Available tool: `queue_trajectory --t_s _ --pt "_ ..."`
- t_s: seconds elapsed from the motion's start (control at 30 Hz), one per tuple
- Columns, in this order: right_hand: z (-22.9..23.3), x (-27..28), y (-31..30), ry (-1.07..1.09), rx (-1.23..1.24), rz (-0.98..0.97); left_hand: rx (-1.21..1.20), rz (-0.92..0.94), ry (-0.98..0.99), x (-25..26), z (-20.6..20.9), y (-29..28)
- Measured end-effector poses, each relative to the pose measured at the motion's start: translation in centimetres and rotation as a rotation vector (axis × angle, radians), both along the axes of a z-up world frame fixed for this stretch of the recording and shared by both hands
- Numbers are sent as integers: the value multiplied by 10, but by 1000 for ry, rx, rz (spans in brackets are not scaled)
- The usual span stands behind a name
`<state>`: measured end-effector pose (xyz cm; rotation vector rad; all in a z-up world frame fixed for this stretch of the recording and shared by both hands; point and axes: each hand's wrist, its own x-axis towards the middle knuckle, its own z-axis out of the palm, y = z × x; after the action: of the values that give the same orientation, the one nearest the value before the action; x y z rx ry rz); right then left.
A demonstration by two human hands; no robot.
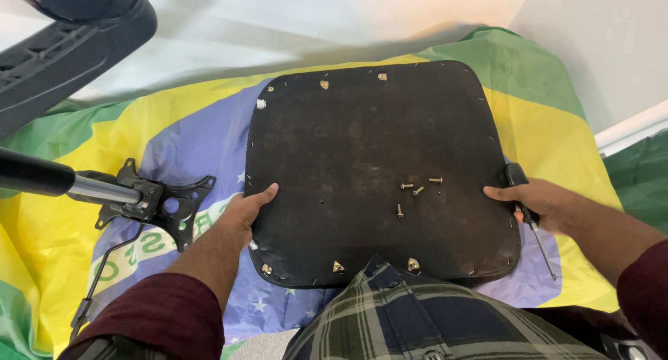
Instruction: The person removes a chair base from a seat and then uses a screwdriver to fasten screws into the underside of the seat. The person handles the chair seat, base, screws, and screwdriver.
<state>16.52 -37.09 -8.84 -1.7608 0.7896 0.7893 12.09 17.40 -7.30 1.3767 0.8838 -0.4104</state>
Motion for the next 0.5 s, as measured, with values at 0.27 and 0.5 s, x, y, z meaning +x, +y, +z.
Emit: queue_trajectory --t_s 0.27,0.5 --pt "7 21 -1 -131 22 57 91 188 -130 18 -6 7" --pt "19 64 12 -176 -32 107 64 129 -215 56 -12 26"
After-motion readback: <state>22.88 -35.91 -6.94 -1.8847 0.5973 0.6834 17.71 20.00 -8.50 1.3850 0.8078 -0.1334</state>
